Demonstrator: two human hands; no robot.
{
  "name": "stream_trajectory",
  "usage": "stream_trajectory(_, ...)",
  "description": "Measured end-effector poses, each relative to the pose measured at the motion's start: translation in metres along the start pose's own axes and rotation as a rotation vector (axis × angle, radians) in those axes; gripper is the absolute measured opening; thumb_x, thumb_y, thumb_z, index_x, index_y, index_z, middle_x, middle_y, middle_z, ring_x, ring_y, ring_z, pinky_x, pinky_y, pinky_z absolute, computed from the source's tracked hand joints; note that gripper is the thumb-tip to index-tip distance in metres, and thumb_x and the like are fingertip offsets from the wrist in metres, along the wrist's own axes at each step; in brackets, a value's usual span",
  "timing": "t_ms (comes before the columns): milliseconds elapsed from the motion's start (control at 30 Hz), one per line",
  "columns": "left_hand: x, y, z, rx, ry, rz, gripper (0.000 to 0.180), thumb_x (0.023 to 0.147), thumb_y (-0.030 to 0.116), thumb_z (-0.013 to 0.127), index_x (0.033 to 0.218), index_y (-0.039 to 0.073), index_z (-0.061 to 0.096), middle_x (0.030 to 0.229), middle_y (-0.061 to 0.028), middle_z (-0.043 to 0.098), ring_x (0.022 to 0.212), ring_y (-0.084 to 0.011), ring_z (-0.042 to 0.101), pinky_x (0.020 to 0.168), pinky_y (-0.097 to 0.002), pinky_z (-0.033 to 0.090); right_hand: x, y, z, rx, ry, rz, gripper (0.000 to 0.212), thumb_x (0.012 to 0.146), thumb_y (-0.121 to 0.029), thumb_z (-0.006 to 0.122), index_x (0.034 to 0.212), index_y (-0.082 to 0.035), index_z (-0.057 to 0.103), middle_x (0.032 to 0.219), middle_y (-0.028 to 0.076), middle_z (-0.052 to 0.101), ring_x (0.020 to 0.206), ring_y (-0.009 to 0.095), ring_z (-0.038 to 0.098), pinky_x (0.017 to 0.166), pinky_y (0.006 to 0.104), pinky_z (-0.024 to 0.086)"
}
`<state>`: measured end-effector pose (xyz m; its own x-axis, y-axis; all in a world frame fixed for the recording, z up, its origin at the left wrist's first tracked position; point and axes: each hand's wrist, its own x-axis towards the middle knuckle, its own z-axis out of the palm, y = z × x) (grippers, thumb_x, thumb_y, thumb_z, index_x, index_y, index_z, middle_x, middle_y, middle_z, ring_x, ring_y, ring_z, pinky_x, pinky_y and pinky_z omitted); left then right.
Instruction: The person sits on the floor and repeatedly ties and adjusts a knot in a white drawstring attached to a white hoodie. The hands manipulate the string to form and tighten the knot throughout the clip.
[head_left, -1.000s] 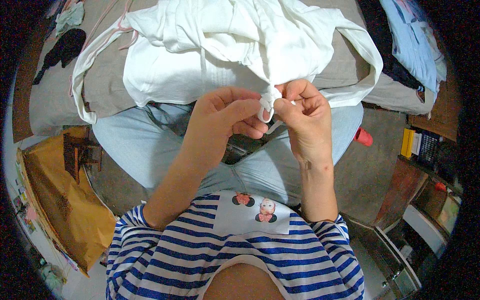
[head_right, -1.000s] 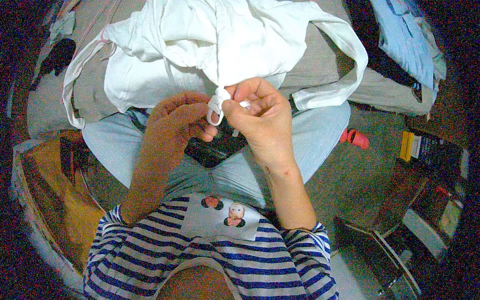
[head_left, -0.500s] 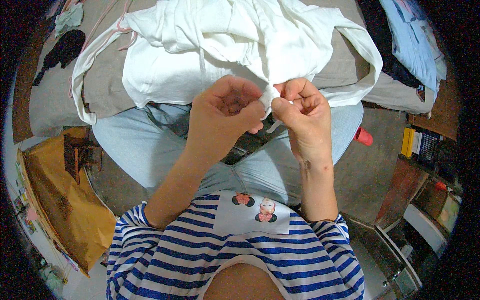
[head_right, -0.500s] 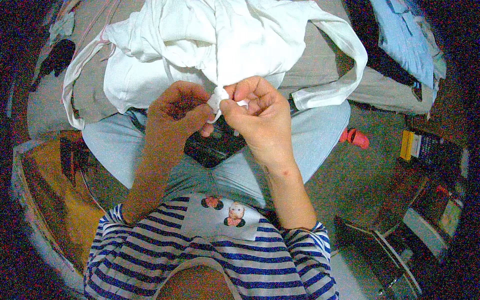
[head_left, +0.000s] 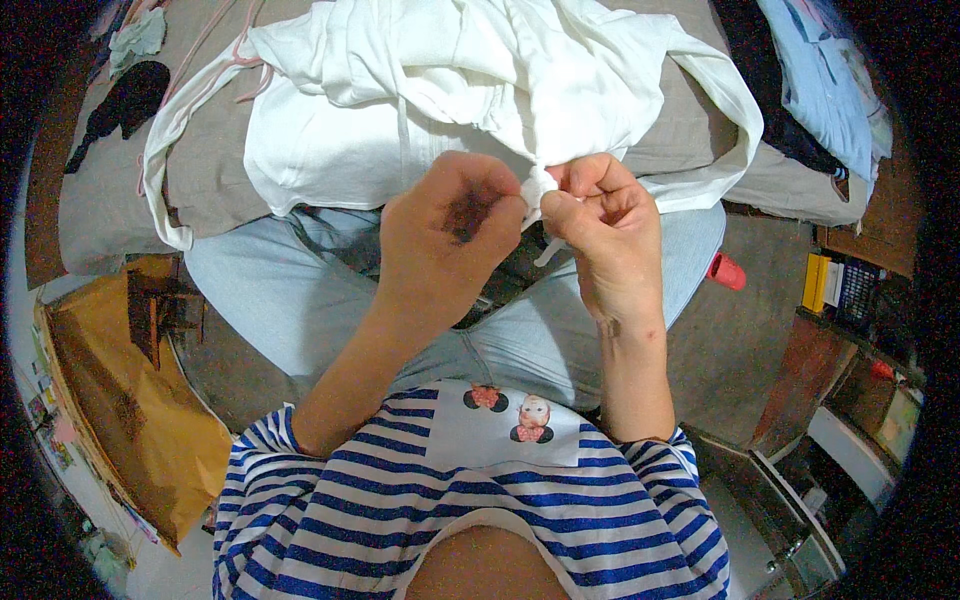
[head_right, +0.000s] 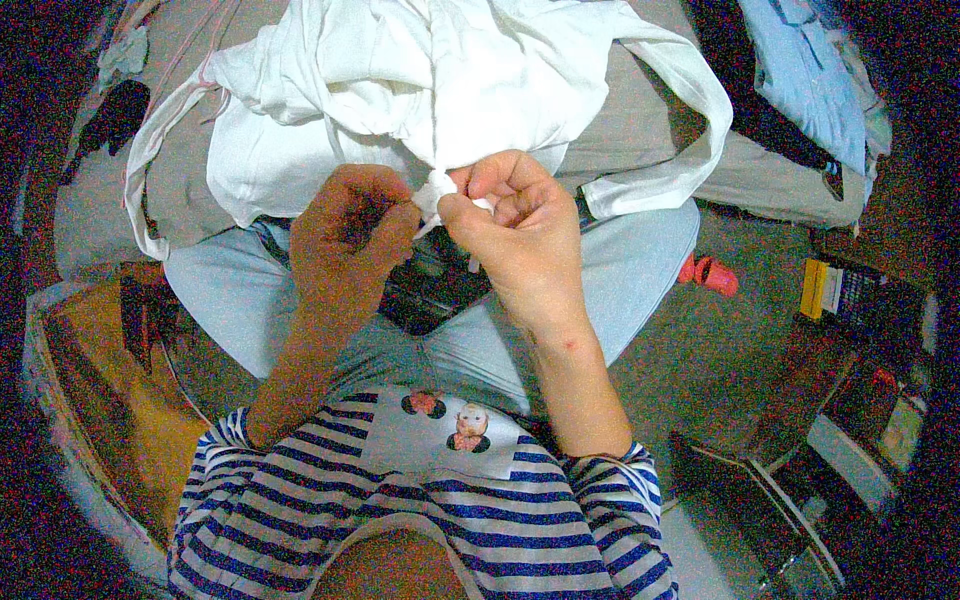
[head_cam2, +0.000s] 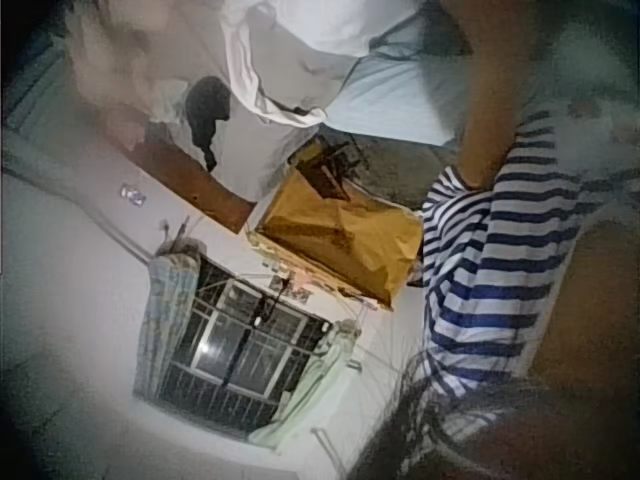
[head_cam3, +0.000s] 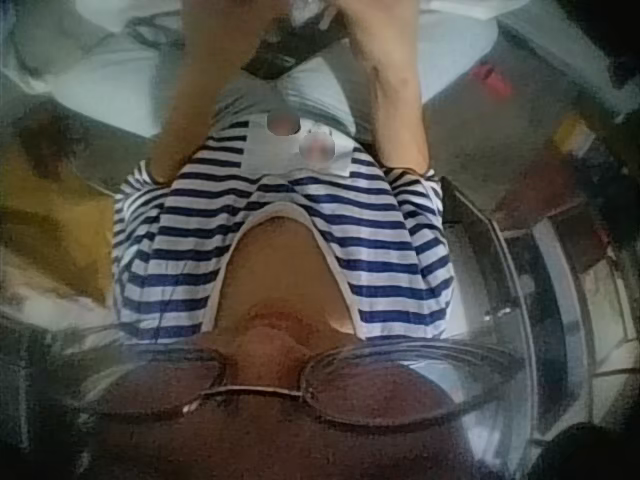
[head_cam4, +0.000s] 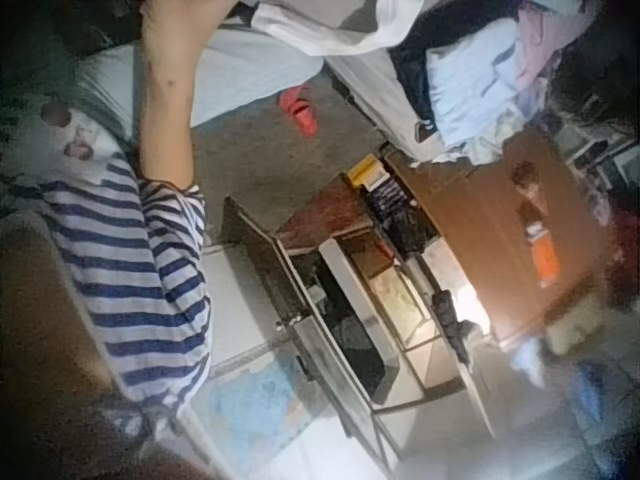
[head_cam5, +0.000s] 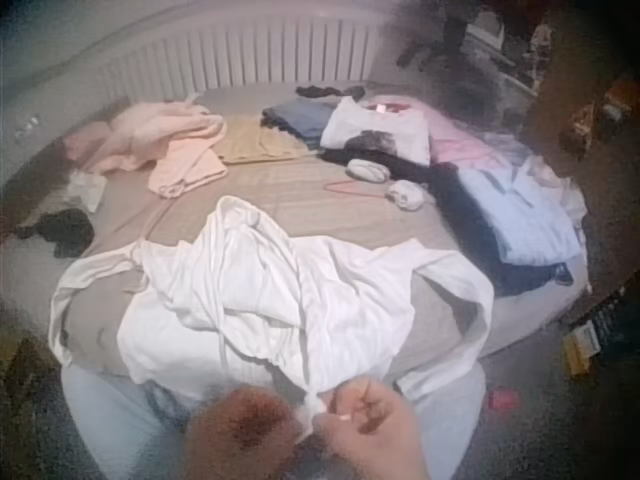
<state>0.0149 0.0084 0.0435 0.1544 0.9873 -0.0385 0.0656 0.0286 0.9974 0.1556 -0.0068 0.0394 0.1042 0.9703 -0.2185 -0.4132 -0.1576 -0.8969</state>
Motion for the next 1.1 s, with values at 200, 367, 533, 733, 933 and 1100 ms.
stream_trajectory(200, -0.003, -0.010, 0.003, 0.105, 0.103, 0.277, 0.011, 0.076, 0.003, 0.059, 0.084, 0.003, 0.051, 0.066, -0.0010, 0.055, 0.058, -0.0040, 0.050, 0.052, -0.0194, 0.042, 0.001, -0.001, 0.004, 0.022, -0.014, 0.007, 0.016, 0.071, 0.005, 0.060, 0.076, -0.005, 0.048, 0.084, 0.005, 0.058, 0.070, 0.006, 0.053, 0.060, 0.0164, 0.042)
stream_trajectory(367, 0.001, -0.008, -0.001, 0.057, 0.001, 0.177, 0.012, 0.076, 0.004, 0.061, 0.084, 0.002, 0.052, 0.068, -0.0008, 0.056, 0.058, -0.0051, 0.052, 0.052, -0.0193, 0.042, 0.002, 0.000, 0.002, -0.012, 0.002, -0.014, 0.016, 0.071, 0.005, 0.059, 0.076, -0.005, 0.048, 0.084, 0.005, 0.058, 0.067, 0.006, 0.052, 0.058, 0.0161, 0.042)
stream_trajectory(533, 0.005, 0.006, -0.007, -0.188, -0.088, -0.274, 0.016, 0.075, 0.004, 0.064, 0.088, 0.001, 0.056, 0.071, -0.0014, 0.058, 0.056, -0.0046, 0.051, 0.046, -0.0167, 0.039, 0.002, 0.001, 0.003, -0.010, 0.005, -0.046, 0.016, 0.071, 0.005, 0.059, 0.078, -0.004, 0.048, 0.085, 0.006, 0.057, 0.066, 0.006, 0.052, 0.057, 0.0162, 0.042)
stream_trajectory(733, 0.010, 0.009, -0.015, -0.445, -0.192, -0.547, 0.021, 0.076, 0.006, 0.061, 0.094, -0.001, 0.055, 0.068, -0.0016, 0.055, 0.050, -0.0036, 0.045, 0.039, -0.0151, 0.032, 0.002, -0.001, 0.006, -0.039, -0.001, -0.061, 0.017, 0.071, 0.007, 0.058, 0.079, -0.003, 0.047, 0.085, 0.006, 0.056, 0.068, 0.006, 0.052, 0.060, 0.0171, 0.044)
stream_trajectory(933, 0.012, -0.002, -0.020, -1.016, -0.274, -0.699, 0.023, 0.081, 0.008, 0.052, 0.102, -0.002, 0.052, 0.071, -0.0029, 0.054, 0.048, -0.0031, 0.040, 0.037, -0.0135, 0.028, 0.002, -0.003, 0.006, -0.024, -0.023, -0.080, 0.017, 0.072, 0.008, 0.057, 0.079, -0.003, 0.046, 0.085, 0.006, 0.056, 0.069, 0.006, 0.053, 0.060, 0.0168, 0.044)
stream_trajectory(1100, 0.009, -0.009, -0.017, -1.002, -0.286, -0.616, 0.016, 0.084, 0.011, 0.051, 0.095, 0.000, 0.054, 0.076, -0.0029, 0.056, 0.051, -0.0027, 0.042, 0.038, -0.0134, 0.032, 0.001, -0.002, 0.006, 0.000, -0.024, -0.089, 0.017, 0.072, 0.008, 0.057, 0.080, -0.003, 0.046, 0.084, 0.006, 0.057, 0.068, 0.006, 0.053, 0.060, 0.0163, 0.043)
